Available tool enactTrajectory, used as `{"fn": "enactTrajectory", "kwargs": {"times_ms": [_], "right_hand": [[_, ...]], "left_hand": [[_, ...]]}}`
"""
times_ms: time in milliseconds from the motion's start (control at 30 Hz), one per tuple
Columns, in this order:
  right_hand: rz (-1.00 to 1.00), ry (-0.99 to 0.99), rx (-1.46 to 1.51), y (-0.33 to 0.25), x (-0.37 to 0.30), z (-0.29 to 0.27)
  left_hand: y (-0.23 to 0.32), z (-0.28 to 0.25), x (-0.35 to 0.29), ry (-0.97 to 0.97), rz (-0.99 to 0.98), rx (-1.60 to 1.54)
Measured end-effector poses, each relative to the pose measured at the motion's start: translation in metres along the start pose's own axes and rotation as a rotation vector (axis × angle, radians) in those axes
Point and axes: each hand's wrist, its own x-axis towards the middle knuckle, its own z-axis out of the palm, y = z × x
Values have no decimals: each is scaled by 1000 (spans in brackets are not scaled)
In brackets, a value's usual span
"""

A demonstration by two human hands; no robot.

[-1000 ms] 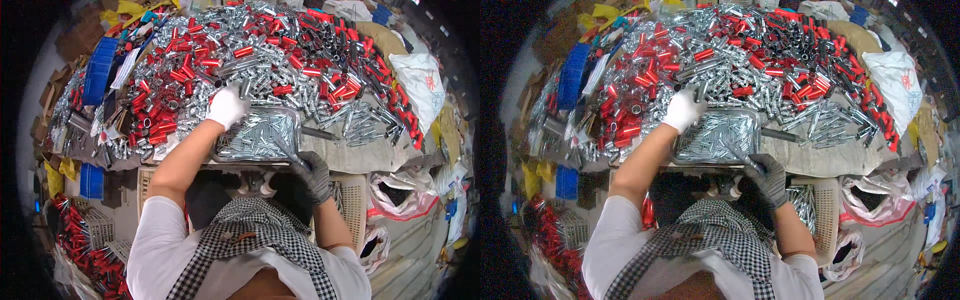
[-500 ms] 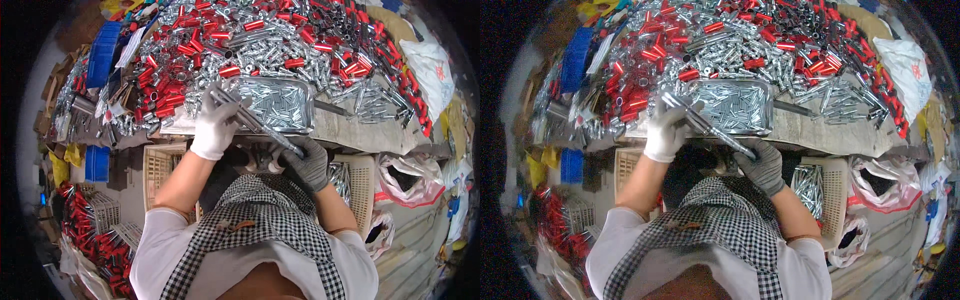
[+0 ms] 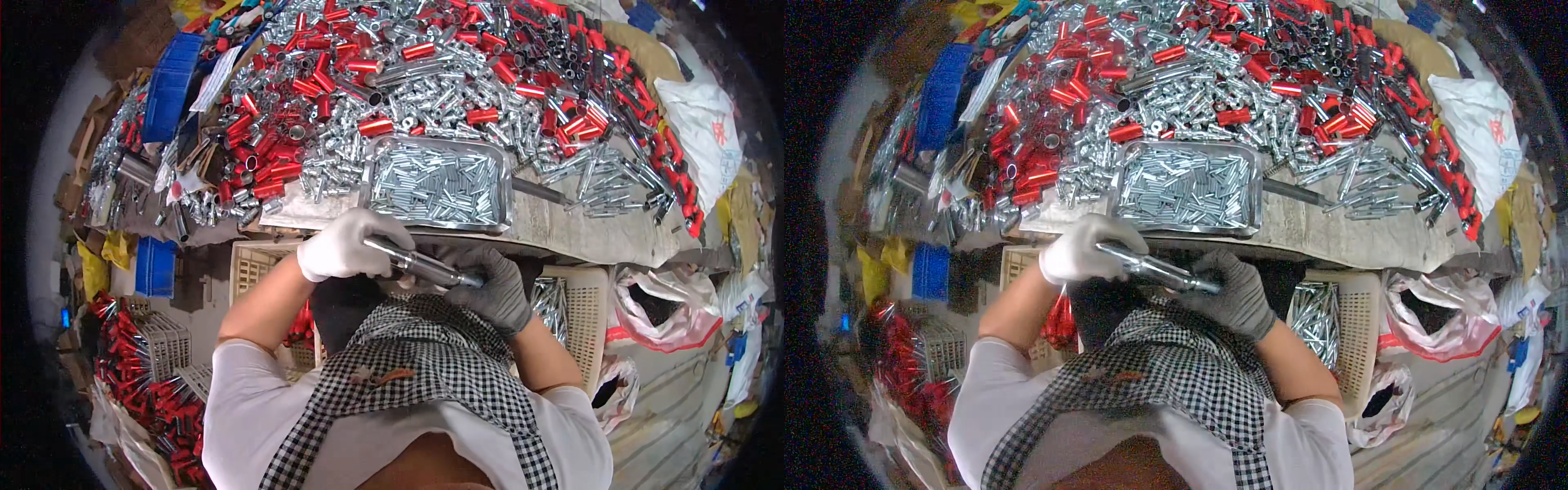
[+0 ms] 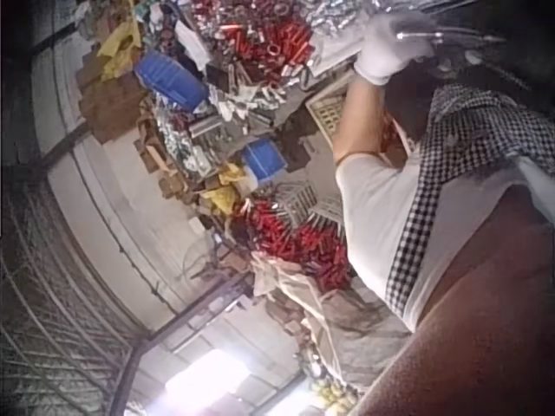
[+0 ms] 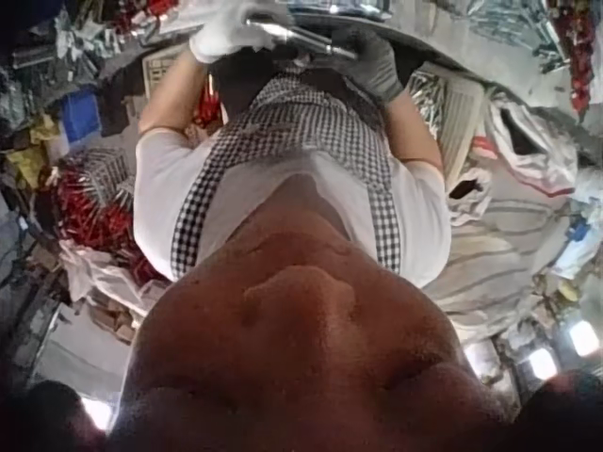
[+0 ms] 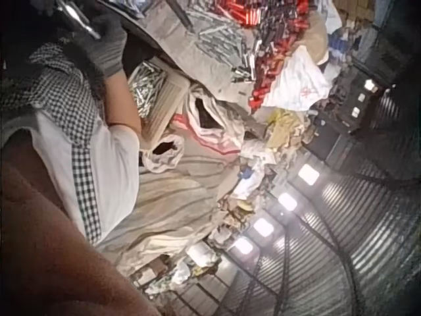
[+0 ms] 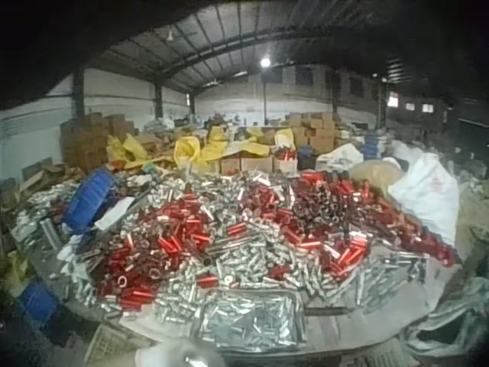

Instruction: Assembling red plastic caps onto metal rods using a manual crimping tool at a workbench.

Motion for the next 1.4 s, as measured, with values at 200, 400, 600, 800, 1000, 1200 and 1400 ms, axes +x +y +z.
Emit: {"fn": "enactTrajectory", "kwargs": {"times_ms": [200,400,600,800,1000,1200,1400], "right_hand": [[44,-5,-113,-10,25,9],[106,-36,-76,-4,25,-8],[198,39,-134,9,30,-33],[143,74,-267,7,25,-32],[135,8,-125,5,24,-27],[56,-131,134,1,26,-5],[-117,-24,-355,-35,16,9]], "left_hand": [[-21,40,25,128,61,-76],[-10,13,77,161,249,568],[-35,-15,142,228,-123,1143],[-40,-27,142,288,55,1112],[12,19,51,333,360,318],[2,51,38,331,451,149],[1,61,16,456,174,108]]}}
